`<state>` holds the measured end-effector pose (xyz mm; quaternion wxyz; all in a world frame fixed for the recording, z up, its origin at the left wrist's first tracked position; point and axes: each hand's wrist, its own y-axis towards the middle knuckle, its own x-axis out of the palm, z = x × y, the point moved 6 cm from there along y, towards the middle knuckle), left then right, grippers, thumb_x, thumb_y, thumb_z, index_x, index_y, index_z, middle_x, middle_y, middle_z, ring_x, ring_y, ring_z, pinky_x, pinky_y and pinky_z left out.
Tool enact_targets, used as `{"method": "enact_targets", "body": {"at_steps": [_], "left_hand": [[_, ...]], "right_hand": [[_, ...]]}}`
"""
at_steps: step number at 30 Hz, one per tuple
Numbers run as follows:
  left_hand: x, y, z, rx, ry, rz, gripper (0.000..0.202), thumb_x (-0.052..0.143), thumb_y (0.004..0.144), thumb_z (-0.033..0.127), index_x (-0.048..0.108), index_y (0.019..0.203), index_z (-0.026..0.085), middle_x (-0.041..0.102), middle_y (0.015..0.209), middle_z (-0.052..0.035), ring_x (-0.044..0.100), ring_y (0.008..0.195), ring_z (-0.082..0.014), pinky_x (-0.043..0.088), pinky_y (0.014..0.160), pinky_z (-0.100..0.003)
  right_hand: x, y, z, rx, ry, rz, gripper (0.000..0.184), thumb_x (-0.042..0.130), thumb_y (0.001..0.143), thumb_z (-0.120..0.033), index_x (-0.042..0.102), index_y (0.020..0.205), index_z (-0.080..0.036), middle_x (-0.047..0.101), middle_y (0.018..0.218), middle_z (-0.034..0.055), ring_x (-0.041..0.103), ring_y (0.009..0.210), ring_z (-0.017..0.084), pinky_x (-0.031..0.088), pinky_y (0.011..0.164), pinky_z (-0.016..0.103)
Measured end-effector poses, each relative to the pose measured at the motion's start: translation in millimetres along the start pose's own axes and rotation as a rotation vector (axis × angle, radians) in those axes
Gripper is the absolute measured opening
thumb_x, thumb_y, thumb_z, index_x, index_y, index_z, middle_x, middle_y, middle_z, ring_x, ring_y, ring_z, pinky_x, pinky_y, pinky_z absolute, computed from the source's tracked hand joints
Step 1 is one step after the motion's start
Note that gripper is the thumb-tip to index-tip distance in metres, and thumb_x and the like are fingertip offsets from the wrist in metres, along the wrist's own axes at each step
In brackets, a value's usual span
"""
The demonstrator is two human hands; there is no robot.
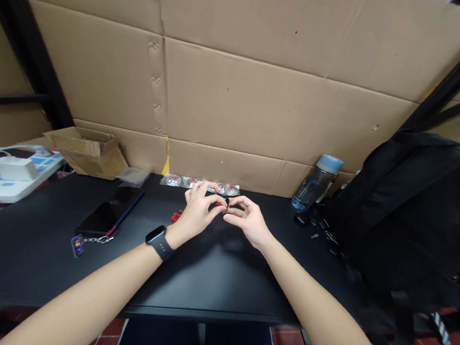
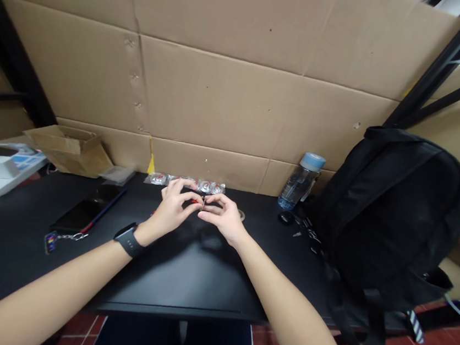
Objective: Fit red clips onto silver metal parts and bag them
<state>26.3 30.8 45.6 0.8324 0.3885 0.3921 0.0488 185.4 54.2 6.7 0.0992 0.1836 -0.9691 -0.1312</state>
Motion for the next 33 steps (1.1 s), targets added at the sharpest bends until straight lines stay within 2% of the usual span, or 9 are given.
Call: {"method": "enact_targets", "body": {"at_steps": [7, 13, 16, 23, 25, 28, 30, 33], "left_hand": [[3.6, -1, -2, 0.001, 0.006, -0.013, 0.007, 0.07, 0.09, 0.032, 0.076, 0.089, 0.029, 0.059, 0.118, -0.005, 0.044, 0.123, -0.0285, 0.032, 0.101, -0.048], [0.7, 1, -2, -0.003, 0.015, 0.0, 0.008, 0.069, 0.09, 0.033, 0.075, 0.087, 0.029, 0.059, 0.117, -0.0053, 0.045, 0.122, -0.0278, 0.031, 0.103, -0.048], [1.4, 0, -2, 0.007, 0.013, -0.004, 0.009, 0.069, 0.09, 0.033, 0.075, 0.086, 0.029, 0.058, 0.117, -0.0052, 0.045, 0.122, -0.0274, 0.031, 0.102, -0.047], [4.3, 0, 0, 0.015, 0.006, -0.041, 0.009, 0.068, 0.091, 0.035, 0.073, 0.088, 0.028, 0.06, 0.116, -0.0047, 0.046, 0.121, -0.0275, 0.032, 0.099, -0.045], [1.3, 2, 0, -0.011, -0.008, -0.035, 0.012, 0.062, 0.095, 0.036, 0.07, 0.093, 0.027, 0.061, 0.114, -0.0045, 0.049, 0.118, -0.0256, 0.033, 0.098, -0.043], [-3.9, 4, -6, -0.075, -0.032, -0.02, 0.019, 0.049, 0.101, 0.036, 0.064, 0.101, 0.025, 0.063, 0.112, -0.0039, 0.053, 0.112, -0.0222, 0.035, 0.096, -0.04], [-1.8, 4, -9, -0.075, -0.022, -0.077, 0.021, 0.05, 0.1, 0.039, 0.066, 0.102, 0.027, 0.063, 0.115, -0.0035, 0.053, 0.114, -0.023, 0.035, 0.097, -0.041], [11.1, -1, -9, -0.02, 0.005, -0.238, 0.023, 0.064, 0.09, 0.046, 0.07, 0.107, 0.032, 0.062, 0.126, -0.0033, 0.047, 0.122, -0.0278, 0.034, 0.099, -0.045]], "right_hand": [[-2, 2, 6, 0.032, -0.037, 0.002, 0.037, 0.091, 0.062, -0.028, 0.067, 0.088, -0.02, 0.065, 0.115, 0.0027, 0.071, 0.094, 0.019, 0.057, 0.09, 0.035], [-7, 6, 6, 0.036, -0.163, -0.065, 0.026, 0.077, 0.081, -0.043, 0.073, 0.091, -0.019, 0.065, 0.114, 0.0058, 0.066, 0.089, 0.016, 0.055, 0.076, 0.029], [-6, 6, 1, 0.003, -0.22, -0.099, 0.027, 0.075, 0.081, -0.046, 0.073, 0.087, -0.019, 0.063, 0.114, 0.006, 0.063, 0.093, 0.018, 0.054, 0.074, 0.028], [-4, 7, 1, -0.028, -0.339, -0.128, 0.028, 0.067, 0.088, -0.046, 0.072, 0.091, -0.019, 0.062, 0.114, 0.0071, 0.061, 0.091, 0.018, 0.053, 0.073, 0.029], [-7, 7, -4, -0.085, -0.466, -0.141, 0.025, 0.063, 0.091, -0.042, 0.07, 0.086, -0.018, 0.061, 0.114, 0.0079, 0.062, 0.094, 0.019, 0.053, 0.073, 0.03], [-7, 2, -18, -0.212, -0.814, -0.186, 0.016, 0.061, 0.092, -0.032, 0.068, 0.084, -0.019, 0.059, 0.118, 0.0085, 0.06, 0.105, 0.022, 0.053, 0.082, 0.034], [-4, -2, -25, -0.287, -1.024, -0.229, 0.01, 0.062, 0.091, -0.027, 0.067, 0.085, -0.02, 0.059, 0.121, 0.0083, 0.057, 0.112, 0.024, 0.05, 0.093, 0.038], [-1, -7, -32, -0.336, -1.148, -0.261, 0.008, 0.06, 0.091, -0.024, 0.066, 0.087, -0.021, 0.059, 0.123, 0.0087, 0.055, 0.117, 0.025, 0.047, 0.101, 0.041]]}}
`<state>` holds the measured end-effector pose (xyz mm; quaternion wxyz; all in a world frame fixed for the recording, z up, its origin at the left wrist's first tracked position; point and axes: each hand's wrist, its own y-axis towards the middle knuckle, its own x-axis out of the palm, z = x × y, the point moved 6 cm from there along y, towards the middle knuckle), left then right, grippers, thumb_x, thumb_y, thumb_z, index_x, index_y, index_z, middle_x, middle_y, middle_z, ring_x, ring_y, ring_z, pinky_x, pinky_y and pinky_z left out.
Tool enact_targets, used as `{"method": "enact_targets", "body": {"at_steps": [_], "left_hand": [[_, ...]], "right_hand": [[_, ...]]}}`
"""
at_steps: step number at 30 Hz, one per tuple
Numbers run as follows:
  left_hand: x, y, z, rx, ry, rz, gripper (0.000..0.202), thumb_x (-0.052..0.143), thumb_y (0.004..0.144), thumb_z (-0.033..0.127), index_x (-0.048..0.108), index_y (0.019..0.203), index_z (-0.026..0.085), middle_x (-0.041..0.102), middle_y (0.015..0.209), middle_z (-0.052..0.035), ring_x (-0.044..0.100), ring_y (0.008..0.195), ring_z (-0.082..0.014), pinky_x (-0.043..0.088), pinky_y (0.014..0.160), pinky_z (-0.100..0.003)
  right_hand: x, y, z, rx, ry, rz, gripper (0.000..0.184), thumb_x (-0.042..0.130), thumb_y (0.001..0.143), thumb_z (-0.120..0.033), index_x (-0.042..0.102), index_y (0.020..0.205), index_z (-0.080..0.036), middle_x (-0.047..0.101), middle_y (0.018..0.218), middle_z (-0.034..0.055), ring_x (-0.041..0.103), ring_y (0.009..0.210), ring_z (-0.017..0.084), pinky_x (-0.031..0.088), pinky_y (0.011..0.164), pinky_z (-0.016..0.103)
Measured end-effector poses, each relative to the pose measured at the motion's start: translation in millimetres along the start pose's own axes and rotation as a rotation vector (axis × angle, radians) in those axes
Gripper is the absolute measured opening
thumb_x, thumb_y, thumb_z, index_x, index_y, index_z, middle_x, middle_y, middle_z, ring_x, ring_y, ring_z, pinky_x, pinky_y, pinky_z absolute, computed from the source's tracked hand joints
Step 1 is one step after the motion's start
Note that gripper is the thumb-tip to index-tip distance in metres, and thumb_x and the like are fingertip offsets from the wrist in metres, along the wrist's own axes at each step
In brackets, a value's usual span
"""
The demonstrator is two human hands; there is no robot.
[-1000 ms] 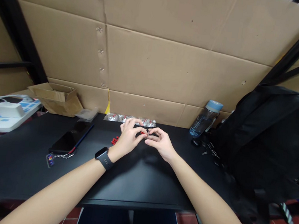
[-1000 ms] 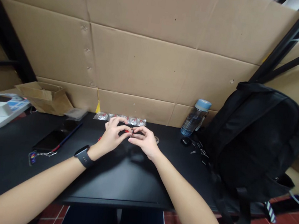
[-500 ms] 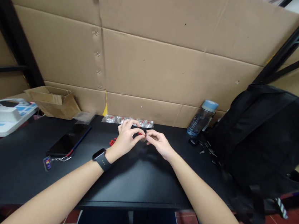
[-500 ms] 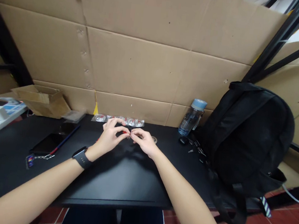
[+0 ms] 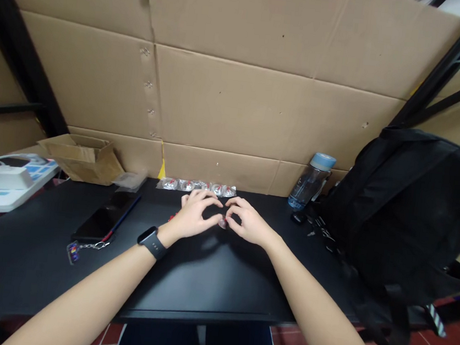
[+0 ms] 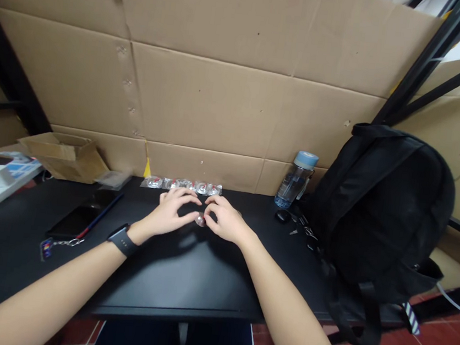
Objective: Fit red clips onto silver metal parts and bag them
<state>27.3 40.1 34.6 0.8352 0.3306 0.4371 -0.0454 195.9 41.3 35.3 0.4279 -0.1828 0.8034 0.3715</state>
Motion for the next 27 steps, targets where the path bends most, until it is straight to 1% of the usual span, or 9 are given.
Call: {"method": "enact_targets", "body": {"at_steps": [2, 5, 11, 16, 18, 21, 23, 25, 27], "left_hand": [[10.8, -2, 1, 0.032, 0.009, -0.088, 0.028, 0.066, 0.087, 0.048, 0.072, 0.109, 0.034, 0.06, 0.13, -0.0038, 0.044, 0.124, -0.0299, 0.034, 0.1, -0.048], [22.1, -5, 2, 0.059, 0.009, -0.168, 0.027, 0.063, 0.089, 0.051, 0.074, 0.106, 0.034, 0.061, 0.13, -0.0044, 0.042, 0.125, -0.0311, 0.033, 0.1, -0.051], [24.9, -7, -3, 0.072, 0.041, -0.258, 0.03, 0.065, 0.086, 0.057, 0.074, 0.106, 0.037, 0.062, 0.127, -0.0038, 0.043, 0.124, -0.0324, 0.032, 0.099, -0.053], [22.1, -6, -3, 0.106, 0.071, -0.26, 0.036, 0.066, 0.085, 0.058, 0.072, 0.114, 0.037, 0.062, 0.13, -0.0042, 0.045, 0.124, -0.0317, 0.033, 0.099, -0.049], [12.7, -1, -7, 0.11, 0.089, -0.18, 0.04, 0.062, 0.088, 0.057, 0.068, 0.122, 0.036, 0.061, 0.131, -0.0054, 0.048, 0.124, -0.0305, 0.033, 0.1, -0.048], [-16.9, 9, -33, -0.015, 0.129, 0.053, 0.037, 0.049, 0.098, 0.049, 0.065, 0.123, 0.028, 0.064, 0.125, -0.0077, 0.054, 0.118, -0.0271, 0.034, 0.102, -0.044], [-32.5, 12, -59, -0.096, 0.169, 0.08, 0.032, 0.049, 0.097, 0.046, 0.07, 0.111, 0.025, 0.068, 0.116, -0.0069, 0.058, 0.11, -0.0264, 0.037, 0.099, -0.041], [-36.5, 12, -81, -0.101, 0.195, -0.068, 0.027, 0.055, 0.093, 0.044, 0.074, 0.096, 0.025, 0.071, 0.107, -0.0053, 0.061, 0.105, -0.0259, 0.039, 0.098, -0.039], [-32.3, 6, -96, -0.062, 0.158, -0.284, 0.022, 0.062, 0.087, 0.042, 0.076, 0.089, 0.025, 0.072, 0.103, -0.0042, 0.062, 0.105, -0.0249, 0.041, 0.098, -0.036]], "right_hand": [[-1, 0, -3, -0.01, -0.016, -0.001, 0.007, 0.06, 0.091, -0.024, 0.066, 0.089, -0.021, 0.059, 0.123, 0.0089, 0.055, 0.118, 0.025, 0.047, 0.102, 0.04], [-2, 0, -5, -0.027, -0.021, 0.01, 0.007, 0.059, 0.09, -0.022, 0.065, 0.088, -0.021, 0.058, 0.124, 0.0089, 0.055, 0.119, 0.025, 0.047, 0.102, 0.04], [-1, -1, -2, -0.016, -0.013, 0.012, 0.007, 0.06, 0.088, -0.019, 0.066, 0.087, -0.021, 0.058, 0.126, 0.0092, 0.056, 0.118, 0.025, 0.048, 0.1, 0.039], [-3, 0, -2, -0.019, -0.014, 0.035, 0.008, 0.059, 0.09, -0.02, 0.066, 0.088, -0.021, 0.059, 0.123, 0.0087, 0.056, 0.119, 0.024, 0.048, 0.101, 0.037], [-4, -1, -1, -0.02, -0.027, 0.038, 0.008, 0.058, 0.09, -0.02, 0.066, 0.088, -0.021, 0.059, 0.122, 0.009, 0.057, 0.116, 0.023, 0.047, 0.101, 0.037], [-5, -1, 3, -0.012, -0.05, 0.002, 0.008, 0.06, 0.089, -0.021, 0.067, 0.086, -0.02, 0.06, 0.121, 0.0094, 0.058, 0.113, 0.023, 0.048, 0.1, 0.037], [-6, -2, 9, 0.005, -0.042, -0.044, 0.009, 0.061, 0.089, -0.021, 0.068, 0.084, -0.019, 0.062, 0.117, 0.0092, 0.06, 0.108, 0.023, 0.048, 0.096, 0.036], [-8, -4, 17, 0.027, -0.028, -0.092, 0.013, 0.06, 0.092, -0.024, 0.069, 0.084, -0.019, 0.065, 0.106, 0.0084, 0.063, 0.097, 0.021, 0.049, 0.09, 0.034], [-13, -7, 30, 0.066, -0.037, -0.143, 0.016, 0.058, 0.094, -0.027, 0.07, 0.086, -0.019, 0.066, 0.095, 0.0071, 0.063, 0.087, 0.02, 0.049, 0.083, 0.032]]}}
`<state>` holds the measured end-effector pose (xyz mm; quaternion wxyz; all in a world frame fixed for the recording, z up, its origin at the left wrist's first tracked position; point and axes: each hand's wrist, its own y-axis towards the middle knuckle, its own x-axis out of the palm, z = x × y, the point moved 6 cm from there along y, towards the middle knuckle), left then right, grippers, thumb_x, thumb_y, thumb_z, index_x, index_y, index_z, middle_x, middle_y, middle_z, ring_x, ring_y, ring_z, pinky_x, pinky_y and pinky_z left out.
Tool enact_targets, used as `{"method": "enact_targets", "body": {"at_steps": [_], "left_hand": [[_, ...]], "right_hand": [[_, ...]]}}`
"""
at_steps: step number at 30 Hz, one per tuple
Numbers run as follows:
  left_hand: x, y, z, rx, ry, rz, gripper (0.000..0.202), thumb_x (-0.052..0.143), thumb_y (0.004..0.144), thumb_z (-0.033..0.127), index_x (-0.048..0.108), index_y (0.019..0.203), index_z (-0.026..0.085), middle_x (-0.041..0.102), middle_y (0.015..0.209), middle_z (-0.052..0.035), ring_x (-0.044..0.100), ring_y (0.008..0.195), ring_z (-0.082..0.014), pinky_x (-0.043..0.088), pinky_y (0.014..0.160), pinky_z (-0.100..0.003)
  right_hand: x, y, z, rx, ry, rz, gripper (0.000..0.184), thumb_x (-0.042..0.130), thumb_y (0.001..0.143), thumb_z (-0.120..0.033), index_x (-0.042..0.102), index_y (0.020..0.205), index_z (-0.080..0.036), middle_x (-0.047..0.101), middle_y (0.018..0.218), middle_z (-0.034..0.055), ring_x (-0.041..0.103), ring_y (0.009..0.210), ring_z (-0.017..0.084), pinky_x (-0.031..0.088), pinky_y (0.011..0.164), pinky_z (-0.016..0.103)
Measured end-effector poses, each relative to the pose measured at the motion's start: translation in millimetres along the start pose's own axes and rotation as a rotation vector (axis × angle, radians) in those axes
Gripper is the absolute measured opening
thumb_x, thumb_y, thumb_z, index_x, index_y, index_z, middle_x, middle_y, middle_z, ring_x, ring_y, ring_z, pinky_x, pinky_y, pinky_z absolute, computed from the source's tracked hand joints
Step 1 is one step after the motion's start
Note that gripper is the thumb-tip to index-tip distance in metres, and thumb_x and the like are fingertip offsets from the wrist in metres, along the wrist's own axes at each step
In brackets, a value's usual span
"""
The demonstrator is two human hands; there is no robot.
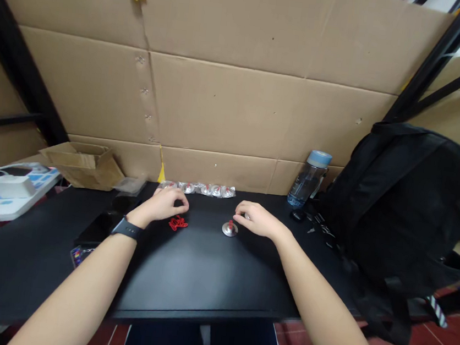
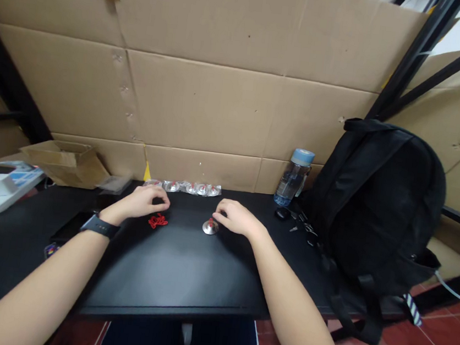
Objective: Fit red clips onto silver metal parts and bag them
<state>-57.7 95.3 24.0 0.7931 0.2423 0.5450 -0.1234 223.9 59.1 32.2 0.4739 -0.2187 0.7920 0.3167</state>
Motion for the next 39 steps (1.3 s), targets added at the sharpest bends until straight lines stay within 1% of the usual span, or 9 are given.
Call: {"method": "enact_targets", "body": {"at_steps": [3, 5, 8, 13, 21, 25, 32, 35, 39], "left_hand": [[14.6, -8, -7, 0.072, -0.159, -0.27, 0.025, 0.068, 0.079, 0.039, 0.077, 0.099, 0.026, 0.072, 0.109, -0.0035, 0.065, 0.102, -0.0218, 0.045, 0.095, -0.03], [21.3, -11, -6, 0.082, -0.265, -0.374, 0.033, 0.07, 0.074, 0.034, 0.076, 0.105, 0.026, 0.071, 0.112, -0.0034, 0.066, 0.098, -0.0205, 0.049, 0.09, -0.027], [23.3, -11, -1, 0.082, -0.315, -0.387, 0.034, 0.071, 0.067, 0.029, 0.077, 0.1, 0.025, 0.071, 0.108, -0.0033, 0.067, 0.095, -0.0207, 0.051, 0.086, -0.026], [25.1, -10, 4, 0.069, -0.265, -0.398, 0.022, 0.071, 0.073, 0.038, 0.078, 0.087, 0.022, 0.072, 0.094, -0.0031, 0.068, 0.076, -0.0171, 0.051, 0.075, -0.024], [13.7, -2, 15, 0.119, -0.25, -0.211, 0.027, 0.067, 0.081, 0.046, 0.077, 0.087, 0.021, 0.074, 0.092, -0.0049, 0.067, 0.083, -0.0199, 0.05, 0.083, -0.028], [7.7, -1, 24, 0.122, -0.247, -0.125, 0.028, 0.059, 0.089, 0.045, 0.074, 0.092, 0.022, 0.075, 0.093, -0.0021, 0.068, 0.086, -0.019, 0.048, 0.084, -0.027], [13.0, 4, 43, 0.187, -0.244, -0.044, 0.032, 0.052, 0.097, 0.043, 0.076, 0.107, 0.025, 0.076, 0.107, -0.0037, 0.069, 0.099, -0.0211, 0.047, 0.093, -0.029], [14.1, 2, 55, 0.216, -0.245, 0.022, 0.029, 0.054, 0.097, 0.041, 0.073, 0.115, 0.028, 0.076, 0.112, -0.0034, 0.069, 0.103, -0.0211, 0.045, 0.098, -0.031], [14.9, 2, 67, 0.139, -0.331, 0.15, 0.03, 0.064, 0.091, 0.041, 0.067, 0.119, 0.029, 0.078, 0.098, -0.0011, 0.07, 0.099, -0.0214, 0.044, 0.101, -0.035]], "right_hand": [[-9, -8, 27, 0.116, -0.053, -0.029, 0.012, 0.067, 0.085, -0.026, 0.071, 0.094, -0.018, 0.067, 0.097, 0.0075, 0.064, 0.088, 0.021, 0.048, 0.082, 0.032], [-13, -13, 44, 0.184, -0.077, -0.047, 0.026, 0.072, 0.077, -0.022, 0.071, 0.103, -0.019, 0.067, 0.103, 0.0088, 0.064, 0.093, 0.022, 0.047, 0.086, 0.032], [-12, -18, 60, 0.235, -0.078, -0.078, 0.04, 0.075, 0.072, -0.021, 0.07, 0.111, -0.019, 0.068, 0.107, 0.0092, 0.064, 0.096, 0.024, 0.048, 0.087, 0.033], [-2, -18, 68, 0.255, -0.02, -0.118, 0.036, 0.073, 0.073, -0.019, 0.07, 0.109, -0.02, 0.071, 0.101, 0.0058, 0.066, 0.087, 0.02, 0.048, 0.08, 0.029], [0, -16, 70, 0.241, -0.035, -0.079, 0.028, 0.072, 0.078, -0.021, 0.072, 0.106, -0.02, 0.071, 0.1, 0.0071, 0.066, 0.087, 0.02, 0.048, 0.081, 0.029], [0, -16, 71, 0.249, -0.037, -0.089, 0.033, 0.076, 0.075, -0.023, 0.071, 0.107, -0.02, 0.07, 0.098, 0.0061, 0.066, 0.086, 0.02, 0.048, 0.08, 0.029], [0, -18, 70, 0.244, -0.051, -0.062, 0.037, 0.075, 0.075, -0.021, 0.069, 0.111, -0.02, 0.068, 0.101, 0.0066, 0.065, 0.088, 0.02, 0.048, 0.081, 0.029], [-6, -19, 69, 0.299, -0.054, -0.005, 0.046, 0.076, 0.07, -0.021, 0.067, 0.115, -0.022, 0.068, 0.103, 0.0063, 0.065, 0.087, 0.02, 0.048, 0.077, 0.029], [-14, -14, 55, 0.28, 0.012, 0.152, 0.042, 0.074, 0.07, -0.02, 0.067, 0.111, -0.024, 0.068, 0.105, 0.006, 0.064, 0.086, 0.021, 0.049, 0.078, 0.032]]}}
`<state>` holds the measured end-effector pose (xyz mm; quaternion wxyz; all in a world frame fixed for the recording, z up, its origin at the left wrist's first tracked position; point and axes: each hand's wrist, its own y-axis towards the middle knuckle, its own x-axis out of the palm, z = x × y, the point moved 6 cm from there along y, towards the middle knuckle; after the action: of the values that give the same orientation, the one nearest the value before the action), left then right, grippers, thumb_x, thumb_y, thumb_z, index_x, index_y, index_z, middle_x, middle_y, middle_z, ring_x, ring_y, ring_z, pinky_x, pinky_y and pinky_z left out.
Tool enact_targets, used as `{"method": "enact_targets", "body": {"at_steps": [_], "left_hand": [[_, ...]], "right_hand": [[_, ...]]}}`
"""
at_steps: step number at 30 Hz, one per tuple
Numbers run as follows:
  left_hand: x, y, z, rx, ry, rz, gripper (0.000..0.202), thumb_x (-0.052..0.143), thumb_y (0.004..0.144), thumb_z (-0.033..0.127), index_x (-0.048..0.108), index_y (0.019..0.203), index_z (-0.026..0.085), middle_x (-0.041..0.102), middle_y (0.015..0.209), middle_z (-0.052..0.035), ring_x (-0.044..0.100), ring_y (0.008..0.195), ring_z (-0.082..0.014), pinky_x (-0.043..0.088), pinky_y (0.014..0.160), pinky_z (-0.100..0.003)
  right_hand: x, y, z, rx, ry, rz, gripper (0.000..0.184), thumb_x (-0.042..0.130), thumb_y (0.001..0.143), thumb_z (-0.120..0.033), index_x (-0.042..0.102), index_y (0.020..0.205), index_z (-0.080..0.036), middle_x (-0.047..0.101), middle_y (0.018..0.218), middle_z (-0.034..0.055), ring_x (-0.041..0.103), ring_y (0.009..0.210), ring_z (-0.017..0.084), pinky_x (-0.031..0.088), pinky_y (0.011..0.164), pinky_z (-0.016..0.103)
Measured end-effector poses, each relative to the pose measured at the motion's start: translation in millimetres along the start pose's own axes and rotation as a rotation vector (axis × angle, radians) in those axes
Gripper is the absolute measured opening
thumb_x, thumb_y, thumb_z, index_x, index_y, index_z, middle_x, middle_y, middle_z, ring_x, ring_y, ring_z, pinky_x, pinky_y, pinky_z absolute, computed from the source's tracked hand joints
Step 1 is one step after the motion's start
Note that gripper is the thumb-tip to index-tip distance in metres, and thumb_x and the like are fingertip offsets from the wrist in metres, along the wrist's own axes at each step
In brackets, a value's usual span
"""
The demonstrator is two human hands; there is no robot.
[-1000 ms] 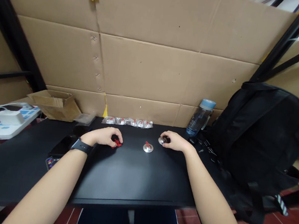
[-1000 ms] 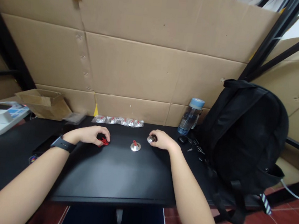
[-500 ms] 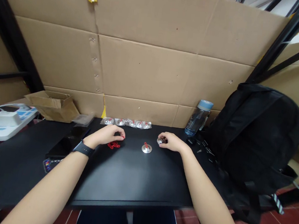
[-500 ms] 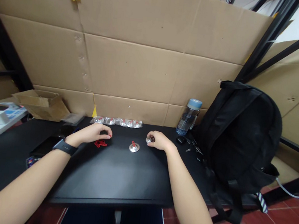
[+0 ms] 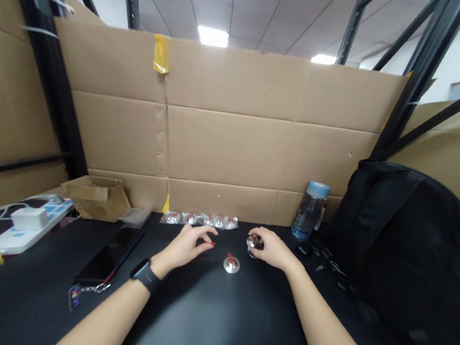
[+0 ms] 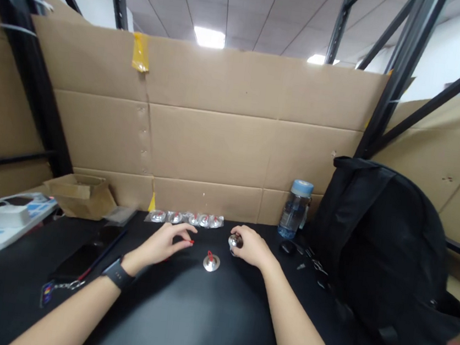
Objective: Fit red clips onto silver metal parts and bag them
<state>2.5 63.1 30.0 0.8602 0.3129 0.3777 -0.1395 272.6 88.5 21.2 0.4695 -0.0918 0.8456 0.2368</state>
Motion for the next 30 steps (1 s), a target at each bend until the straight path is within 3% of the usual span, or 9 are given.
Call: {"method": "enact_targets", "body": {"at_steps": [3, 6, 13, 18, 30], "left_hand": [[8.1, 2, 10, -0.04, -0.136, 0.028, 0.019, 0.068, 0.088, 0.042, 0.071, 0.097, 0.026, 0.077, 0.093, -0.0016, 0.071, 0.09, -0.0209, 0.049, 0.09, -0.032], [12.4, 2, 22, -0.074, -0.193, 0.072, 0.017, 0.066, 0.088, 0.04, 0.074, 0.09, 0.025, 0.075, 0.091, -0.0029, 0.069, 0.087, -0.0215, 0.051, 0.082, -0.032], [8.9, -1, 42, -0.074, -0.012, 0.22, 0.014, 0.06, 0.093, 0.033, 0.071, 0.09, 0.026, 0.066, 0.11, -0.0047, 0.058, 0.112, -0.0257, 0.041, 0.097, -0.042], [12.7, -2, 36, -0.066, 0.042, 0.259, 0.01, 0.062, 0.091, 0.023, 0.07, 0.087, 0.026, 0.059, 0.121, -0.0051, 0.048, 0.124, -0.0283, 0.037, 0.101, -0.046], [13.5, -3, 39, -0.026, 0.126, 0.337, 0.01, 0.065, 0.088, 0.017, 0.071, 0.086, 0.025, 0.059, 0.112, -0.0048, 0.051, 0.115, -0.0265, 0.038, 0.096, -0.045]], "right_hand": [[1, 2, -22, -0.07, 0.215, 0.131, 0.04, 0.072, 0.07, -0.02, 0.066, 0.11, -0.024, 0.068, 0.105, 0.0065, 0.064, 0.084, 0.021, 0.052, 0.074, 0.034], [10, 2, -48, -0.109, 0.432, 0.157, 0.042, 0.072, 0.073, -0.02, 0.064, 0.113, -0.028, 0.069, 0.109, 0.0063, 0.066, 0.089, 0.023, 0.054, 0.069, 0.034], [29, -6, -92, -0.146, 0.856, 0.092, 0.041, 0.072, 0.077, -0.017, 0.06, 0.115, -0.024, 0.063, 0.118, 0.0068, 0.066, 0.098, 0.02, 0.055, 0.072, 0.029], [35, -7, -95, -0.144, 0.894, 0.077, 0.04, 0.077, 0.077, -0.022, 0.06, 0.113, -0.024, 0.062, 0.117, 0.0072, 0.067, 0.098, 0.021, 0.055, 0.072, 0.03], [43, -3, -86, -0.049, 0.968, 0.094, 0.044, 0.086, 0.07, -0.028, 0.061, 0.105, -0.021, 0.065, 0.114, 0.007, 0.071, 0.095, 0.022, 0.055, 0.066, 0.026]]}}
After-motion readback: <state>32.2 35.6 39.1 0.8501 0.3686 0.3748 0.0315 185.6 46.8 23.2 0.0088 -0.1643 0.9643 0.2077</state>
